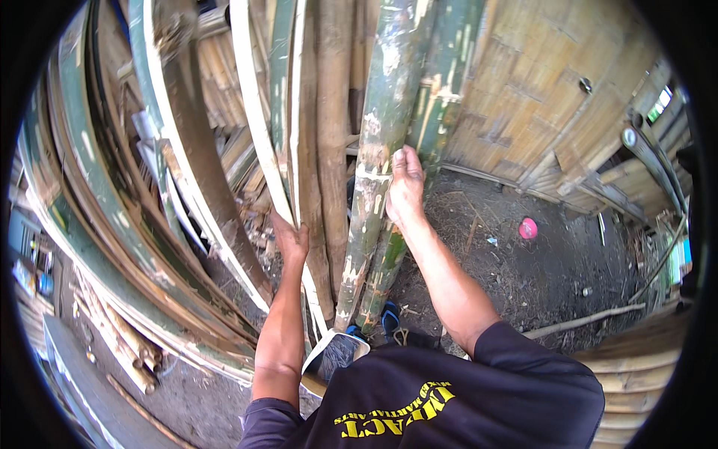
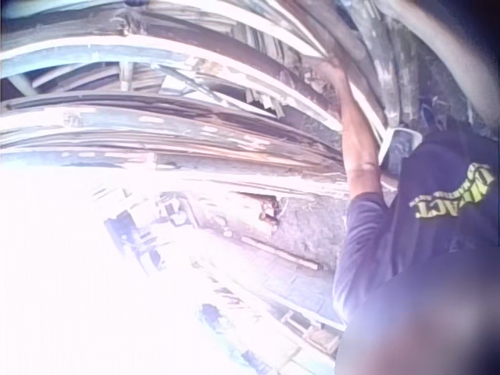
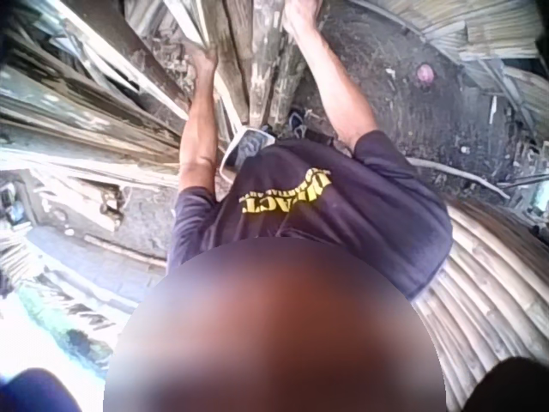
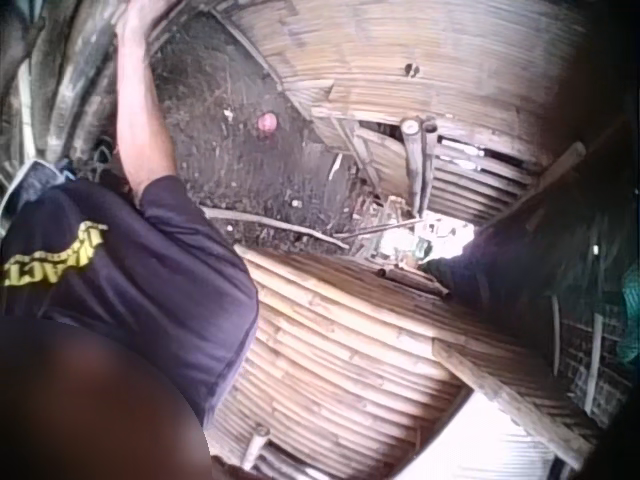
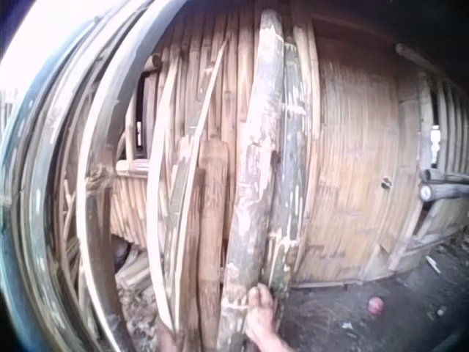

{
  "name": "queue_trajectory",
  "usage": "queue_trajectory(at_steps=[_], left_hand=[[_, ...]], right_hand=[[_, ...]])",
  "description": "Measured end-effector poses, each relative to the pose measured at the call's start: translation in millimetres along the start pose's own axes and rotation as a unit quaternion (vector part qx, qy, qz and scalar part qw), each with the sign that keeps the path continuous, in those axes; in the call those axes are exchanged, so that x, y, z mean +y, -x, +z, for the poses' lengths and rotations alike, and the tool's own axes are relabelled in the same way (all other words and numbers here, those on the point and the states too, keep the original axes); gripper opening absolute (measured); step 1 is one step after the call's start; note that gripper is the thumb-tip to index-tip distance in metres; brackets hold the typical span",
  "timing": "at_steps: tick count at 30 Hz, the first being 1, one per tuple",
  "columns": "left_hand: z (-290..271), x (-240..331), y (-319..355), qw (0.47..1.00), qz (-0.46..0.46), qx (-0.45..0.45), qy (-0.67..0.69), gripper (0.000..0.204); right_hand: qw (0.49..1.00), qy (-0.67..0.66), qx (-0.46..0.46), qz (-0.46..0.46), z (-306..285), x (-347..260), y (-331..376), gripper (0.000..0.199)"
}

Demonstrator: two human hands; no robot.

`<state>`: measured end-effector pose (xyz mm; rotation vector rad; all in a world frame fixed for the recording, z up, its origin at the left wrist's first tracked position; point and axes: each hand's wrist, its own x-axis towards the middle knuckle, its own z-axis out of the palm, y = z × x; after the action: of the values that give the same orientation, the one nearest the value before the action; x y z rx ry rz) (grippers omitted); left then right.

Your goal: The person repeatedly picks up long bamboo poles and split bamboo strips from a cluttered outdoor work area, inspects them by turning them over, and places them back down or against a bamboo wall. The person also climbs a metal ladder and briefly handles a small tool near the roof structure.

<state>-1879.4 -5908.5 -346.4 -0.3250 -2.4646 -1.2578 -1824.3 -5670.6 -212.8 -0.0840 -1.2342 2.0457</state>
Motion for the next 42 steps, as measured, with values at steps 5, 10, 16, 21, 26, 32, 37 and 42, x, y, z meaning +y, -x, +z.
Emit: queue_trajectory(at_steps=[5, 10, 16, 21, 26, 32, 37, 42], left_hand=[[14, 43, 4, 0.983, 0.077, 0.162, -0.037, 0.093], [70, 137, 30, 0.917, 0.096, -0.167, 0.348, 0.073], [117, 135, 34, 0.874, -0.021, -0.175, 0.452, 0.053], [128, 109, 10, 0.914, 0.058, -0.294, 0.274, 0.09], [139, 105, 31, 0.88, -0.016, -0.317, 0.354, 0.089], [105, 147, 67, 0.846, -0.101, -0.253, 0.458, 0.079], [39, 172, 97, 0.865, -0.111, -0.188, 0.452, 0.067], [-31, 165, 167, 0.926, -0.13, -0.12, 0.333, 0.049]], right_hand=[[0.997, 0.06, 0.051, 0.006, -30, -6, 11, 0.026], [0.996, 0.088, 0.031, 0.009, -36, -12, 29, 0.024], [0.862, 0.458, -0.008, -0.216, -97, -62, 18, 0.059], [0.931, 0.333, -0.113, 0.1, -140, -29, 6, 0.138], [0.984, 0.117, -0.091, 0.102, -134, 6, 14, 0.096], [0.99, 0.046, -0.073, 0.11, -105, -37, 33, 0.067], [0.978, -0.082, -0.101, 0.165, -75, -59, 77, 0.059], [0.973, -0.124, -0.067, 0.183, -51, -65, 177, 0.056]])
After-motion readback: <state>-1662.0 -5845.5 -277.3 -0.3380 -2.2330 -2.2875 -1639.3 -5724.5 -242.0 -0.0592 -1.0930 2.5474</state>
